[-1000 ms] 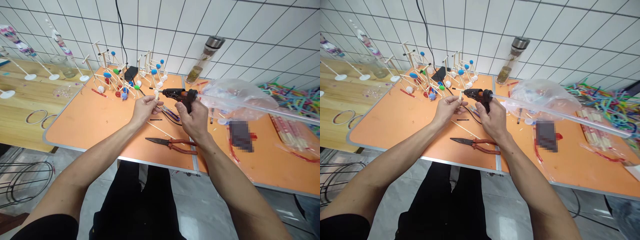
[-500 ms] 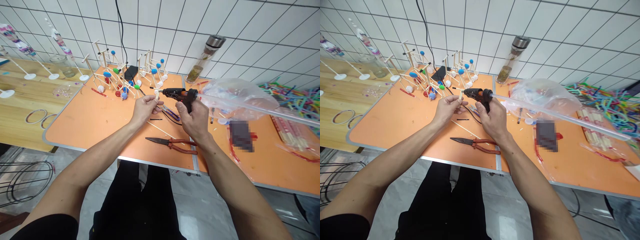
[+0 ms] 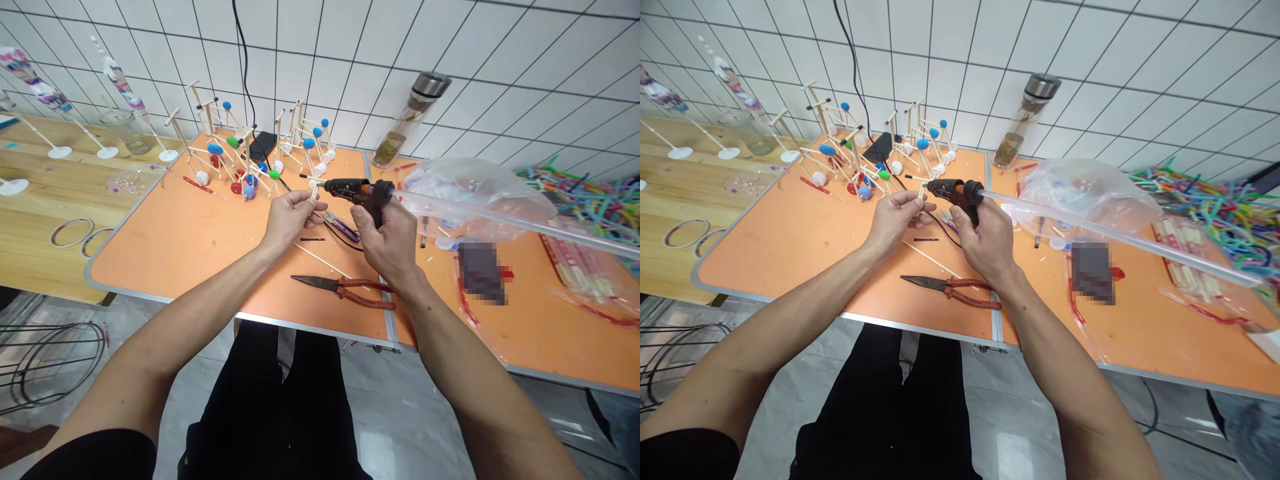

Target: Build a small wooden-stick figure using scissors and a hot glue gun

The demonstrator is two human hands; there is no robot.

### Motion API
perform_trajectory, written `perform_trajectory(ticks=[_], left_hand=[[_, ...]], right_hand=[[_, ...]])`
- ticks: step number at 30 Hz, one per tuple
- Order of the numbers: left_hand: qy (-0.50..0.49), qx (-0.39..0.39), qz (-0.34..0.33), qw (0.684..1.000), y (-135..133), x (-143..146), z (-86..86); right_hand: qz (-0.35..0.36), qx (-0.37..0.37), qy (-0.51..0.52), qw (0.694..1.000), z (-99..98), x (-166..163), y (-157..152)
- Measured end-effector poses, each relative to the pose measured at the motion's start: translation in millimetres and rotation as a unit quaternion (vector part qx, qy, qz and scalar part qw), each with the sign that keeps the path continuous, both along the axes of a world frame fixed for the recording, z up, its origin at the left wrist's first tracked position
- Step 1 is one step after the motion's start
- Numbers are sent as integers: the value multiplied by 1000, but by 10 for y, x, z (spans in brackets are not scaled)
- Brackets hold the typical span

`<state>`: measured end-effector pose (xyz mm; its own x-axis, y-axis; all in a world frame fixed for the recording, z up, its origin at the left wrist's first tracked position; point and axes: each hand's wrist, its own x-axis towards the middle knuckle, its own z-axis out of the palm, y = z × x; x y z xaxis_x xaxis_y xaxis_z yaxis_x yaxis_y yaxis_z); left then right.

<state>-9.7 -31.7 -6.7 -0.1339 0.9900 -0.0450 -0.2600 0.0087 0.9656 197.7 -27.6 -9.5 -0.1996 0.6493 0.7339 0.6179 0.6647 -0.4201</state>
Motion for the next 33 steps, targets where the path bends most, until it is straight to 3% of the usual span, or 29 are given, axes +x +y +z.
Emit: perform_trajectory(ticks=[33], left_hand=[[5, 1, -7, 1000, -30, 3, 16]], right_hand=[[-17, -2, -1, 1000, 19, -9, -31]])
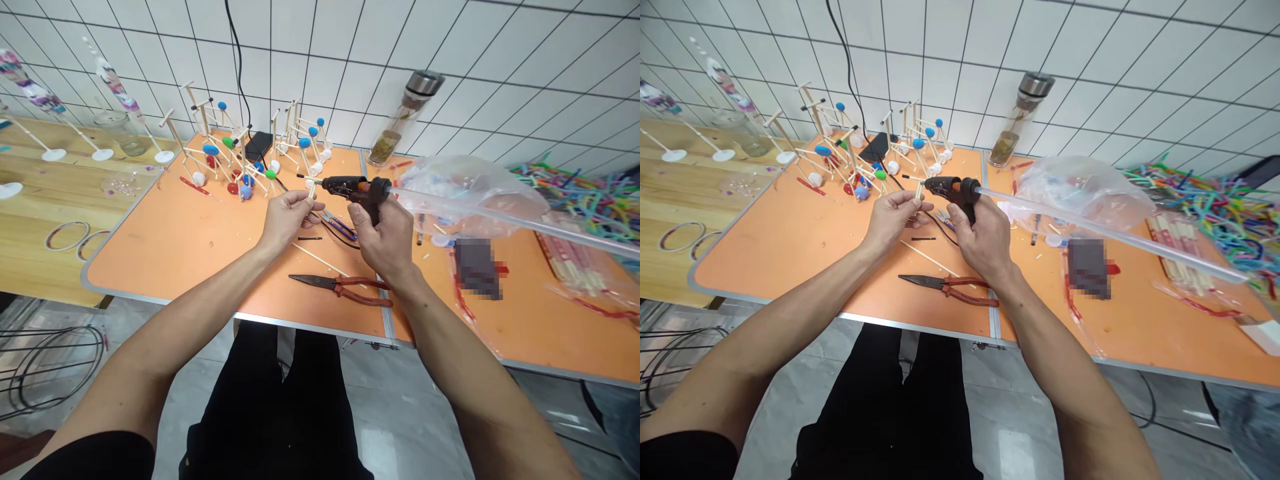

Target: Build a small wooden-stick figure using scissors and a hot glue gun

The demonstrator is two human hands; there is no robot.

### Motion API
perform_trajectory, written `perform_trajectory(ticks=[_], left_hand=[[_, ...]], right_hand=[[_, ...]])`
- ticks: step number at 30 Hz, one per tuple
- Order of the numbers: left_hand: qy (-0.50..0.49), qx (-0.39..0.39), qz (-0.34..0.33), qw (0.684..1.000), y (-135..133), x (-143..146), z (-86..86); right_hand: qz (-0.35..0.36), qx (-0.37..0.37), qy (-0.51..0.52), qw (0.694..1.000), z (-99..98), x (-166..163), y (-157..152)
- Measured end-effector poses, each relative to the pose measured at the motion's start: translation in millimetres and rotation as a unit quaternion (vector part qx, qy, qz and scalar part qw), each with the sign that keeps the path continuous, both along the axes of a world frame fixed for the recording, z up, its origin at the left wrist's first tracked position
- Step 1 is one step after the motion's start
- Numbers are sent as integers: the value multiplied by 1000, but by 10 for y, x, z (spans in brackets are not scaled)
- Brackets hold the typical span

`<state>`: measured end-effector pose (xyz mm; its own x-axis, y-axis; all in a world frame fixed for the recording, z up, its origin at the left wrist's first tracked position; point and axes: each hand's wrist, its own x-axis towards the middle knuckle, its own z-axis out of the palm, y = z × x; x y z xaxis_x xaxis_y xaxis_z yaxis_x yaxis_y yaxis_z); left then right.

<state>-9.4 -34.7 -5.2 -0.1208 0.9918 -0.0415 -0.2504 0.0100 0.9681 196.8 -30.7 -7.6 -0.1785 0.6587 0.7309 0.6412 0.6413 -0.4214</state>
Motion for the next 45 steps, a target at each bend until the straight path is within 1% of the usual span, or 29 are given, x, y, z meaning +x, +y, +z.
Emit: perform_trajectory(ticks=[14, 23, 36, 45], left_hand=[[0, -2, 4, 1000, 26, -1, -30], [-1, 4, 5, 1000, 17, -8, -3], [1, 3, 6, 1000, 29, -15, -3], [-2, 6, 9, 1000, 30, -13, -17]], right_hand=[[-3, -2, 1, 1000, -21, 3, 14], [-5, 0, -11, 1000, -21, -8, -2], [12, -18, -8, 1000, -15, -29, -18], [8, -9, -10, 1000, -16, -26, -19]])
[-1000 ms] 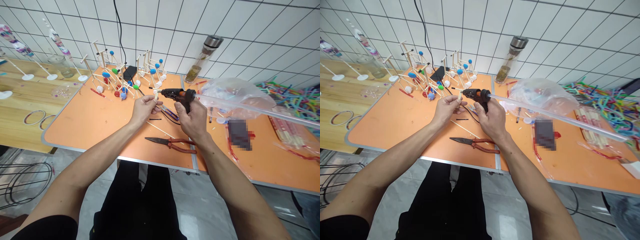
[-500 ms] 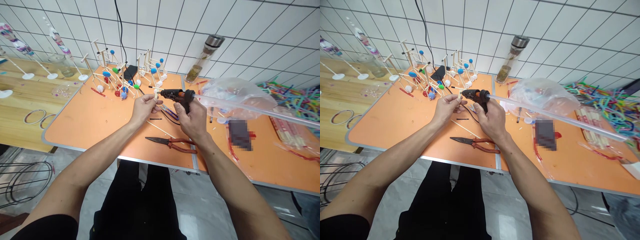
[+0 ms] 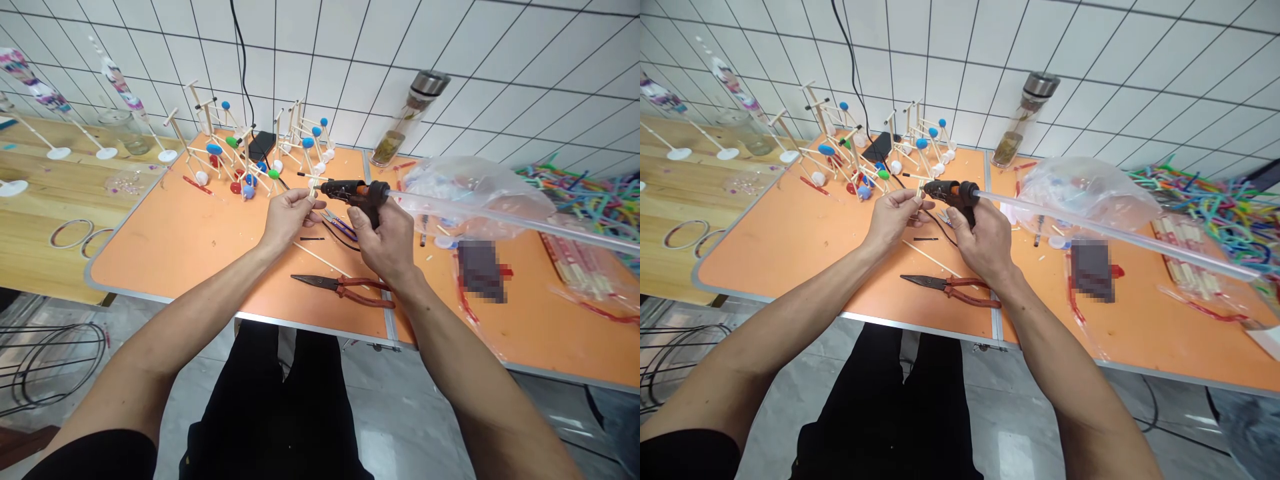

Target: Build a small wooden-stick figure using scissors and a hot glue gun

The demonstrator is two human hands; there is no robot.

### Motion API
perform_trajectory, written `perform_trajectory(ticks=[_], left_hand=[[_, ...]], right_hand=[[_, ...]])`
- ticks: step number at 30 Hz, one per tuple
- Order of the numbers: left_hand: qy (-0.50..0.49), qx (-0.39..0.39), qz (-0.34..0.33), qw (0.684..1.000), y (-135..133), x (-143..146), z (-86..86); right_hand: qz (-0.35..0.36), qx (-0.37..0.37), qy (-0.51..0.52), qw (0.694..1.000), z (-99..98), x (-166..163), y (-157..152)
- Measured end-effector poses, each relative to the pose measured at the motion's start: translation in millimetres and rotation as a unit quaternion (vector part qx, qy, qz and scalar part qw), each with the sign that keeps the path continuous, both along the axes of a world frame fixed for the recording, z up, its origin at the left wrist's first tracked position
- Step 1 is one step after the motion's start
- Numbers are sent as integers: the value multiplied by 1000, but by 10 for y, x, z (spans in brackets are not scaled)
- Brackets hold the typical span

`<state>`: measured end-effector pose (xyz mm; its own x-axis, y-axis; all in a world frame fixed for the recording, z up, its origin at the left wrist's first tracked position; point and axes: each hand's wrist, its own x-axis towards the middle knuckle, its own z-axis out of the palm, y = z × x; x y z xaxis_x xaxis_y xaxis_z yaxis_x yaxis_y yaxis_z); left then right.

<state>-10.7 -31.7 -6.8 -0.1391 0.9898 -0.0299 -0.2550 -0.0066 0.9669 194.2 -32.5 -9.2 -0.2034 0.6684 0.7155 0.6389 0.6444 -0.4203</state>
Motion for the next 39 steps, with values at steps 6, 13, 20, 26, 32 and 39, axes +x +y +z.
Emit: perform_trajectory(ticks=[6, 13, 20, 26, 32, 39], left_hand=[[-9, 0, -6, 1000, -13, 9, 14], [-7, 3, -12, 1000, -2, 11, -19], [-8, 7, -11, 1000, 5, 7, -38], [-9, -2, -6, 1000, -3, 14, 0], [-9, -8, -9, 1000, -3, 16, -10], [-6, -1, -10, 1000, -9, 17, -12]], right_hand=[[-19, 16, -8, 1000, -9, 21, 13], [-19, 14, -3, 1000, -17, 21, 34], [-13, 13, -1, 1000, -21, 27, 32], [-23, 15, -14, 1000, -16, 27, 22], [-20, 19, -8, 1000, -19, 26, 30], [-17, 18, -1, 1000, -26, 27, 33]])
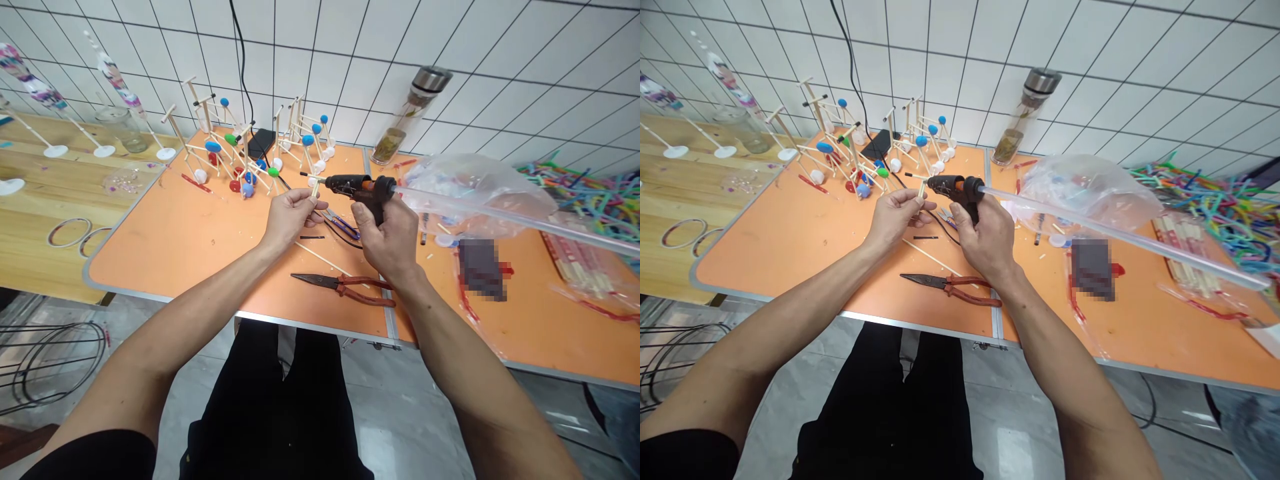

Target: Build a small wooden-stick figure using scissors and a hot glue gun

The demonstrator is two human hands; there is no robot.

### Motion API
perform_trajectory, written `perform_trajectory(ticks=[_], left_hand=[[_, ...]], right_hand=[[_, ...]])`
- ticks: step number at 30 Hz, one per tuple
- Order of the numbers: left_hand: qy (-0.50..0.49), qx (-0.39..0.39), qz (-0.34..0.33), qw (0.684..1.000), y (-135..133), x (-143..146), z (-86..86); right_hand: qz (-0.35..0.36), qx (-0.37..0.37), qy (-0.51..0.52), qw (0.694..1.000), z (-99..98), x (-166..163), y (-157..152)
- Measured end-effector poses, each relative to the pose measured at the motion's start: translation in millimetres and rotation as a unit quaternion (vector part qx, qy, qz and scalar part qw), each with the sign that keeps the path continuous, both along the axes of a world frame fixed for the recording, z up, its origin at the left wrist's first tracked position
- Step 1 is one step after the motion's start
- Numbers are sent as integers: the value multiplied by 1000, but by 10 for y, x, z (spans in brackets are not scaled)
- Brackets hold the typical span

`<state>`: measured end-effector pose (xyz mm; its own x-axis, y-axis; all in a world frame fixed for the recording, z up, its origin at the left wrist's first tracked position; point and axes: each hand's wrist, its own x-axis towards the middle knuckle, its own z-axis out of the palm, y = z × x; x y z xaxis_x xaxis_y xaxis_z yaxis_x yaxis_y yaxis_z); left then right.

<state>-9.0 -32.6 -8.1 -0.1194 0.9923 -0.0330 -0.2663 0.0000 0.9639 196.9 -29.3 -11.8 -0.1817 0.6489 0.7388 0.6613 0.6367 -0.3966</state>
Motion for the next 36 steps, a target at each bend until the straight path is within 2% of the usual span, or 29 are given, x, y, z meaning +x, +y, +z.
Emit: perform_trajectory(ticks=[36], left_hand=[[12, 9, 12, 1000, 10, -29, 15]], right_hand=[[3, -15, -23, 1000, 16, -51, -52]])
